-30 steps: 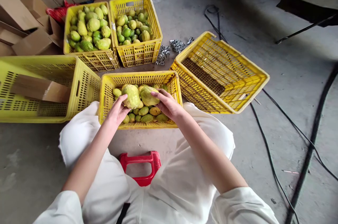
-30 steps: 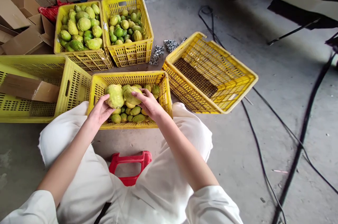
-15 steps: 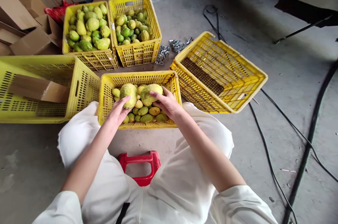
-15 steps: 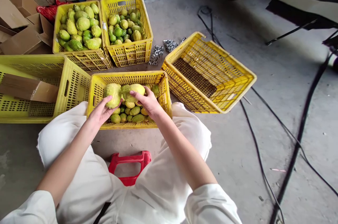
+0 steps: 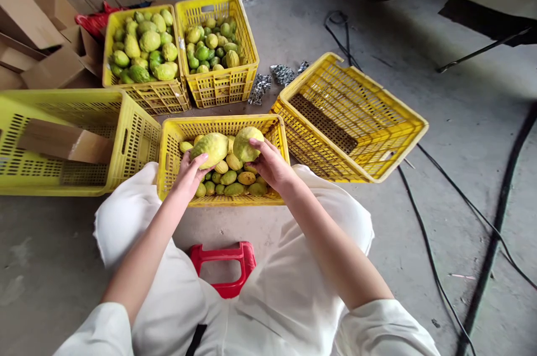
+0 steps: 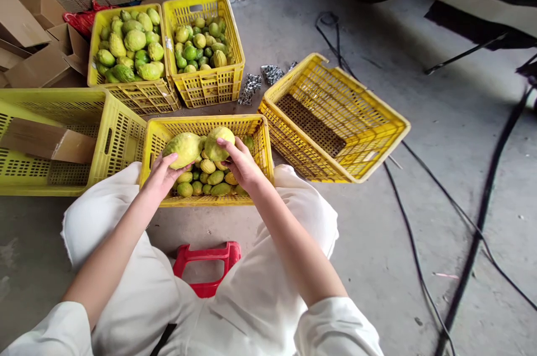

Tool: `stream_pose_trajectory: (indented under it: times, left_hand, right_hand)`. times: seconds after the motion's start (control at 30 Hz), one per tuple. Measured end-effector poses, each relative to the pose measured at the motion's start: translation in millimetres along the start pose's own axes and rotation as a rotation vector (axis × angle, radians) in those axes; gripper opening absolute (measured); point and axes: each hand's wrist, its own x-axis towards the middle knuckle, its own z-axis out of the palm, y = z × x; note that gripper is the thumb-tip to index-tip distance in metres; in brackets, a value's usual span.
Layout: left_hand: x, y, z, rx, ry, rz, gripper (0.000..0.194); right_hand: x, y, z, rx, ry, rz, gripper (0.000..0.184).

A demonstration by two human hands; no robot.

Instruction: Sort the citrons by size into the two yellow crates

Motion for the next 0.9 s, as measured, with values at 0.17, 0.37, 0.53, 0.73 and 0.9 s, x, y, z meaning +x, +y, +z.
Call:
stream_pose_trajectory:
  times: [0.17,0.37,0.53,0.73,0.9]
  left_hand:
    - [-3,7,4.9,-0.083,0.058,-0.123,0.04]
    - [-5,26,15.3,-0.181,0.273,-0.307,0.028]
    - [-8,34,4.1,-0.207,0.287,-0.337,0.026]
    - [-13,40,-6.5,-0.228,0.303,-0.376,0.02]
    - [-17,44,-9.2,-0.213,0.282,-0.349,0.015]
  right_hand:
    - [-5,-4,2,0.091,-0.064,0.02,0.064]
    - [5,18,-8,0.036,0.089,0.116,0.052]
    - [5,48,-12,-0.029,0.175,0.439,0.032]
    - [90,1,28,-0.254,0.101,0.285,0.051]
    - [206,-91,66,-0.271,0.104,-0.021,0.058]
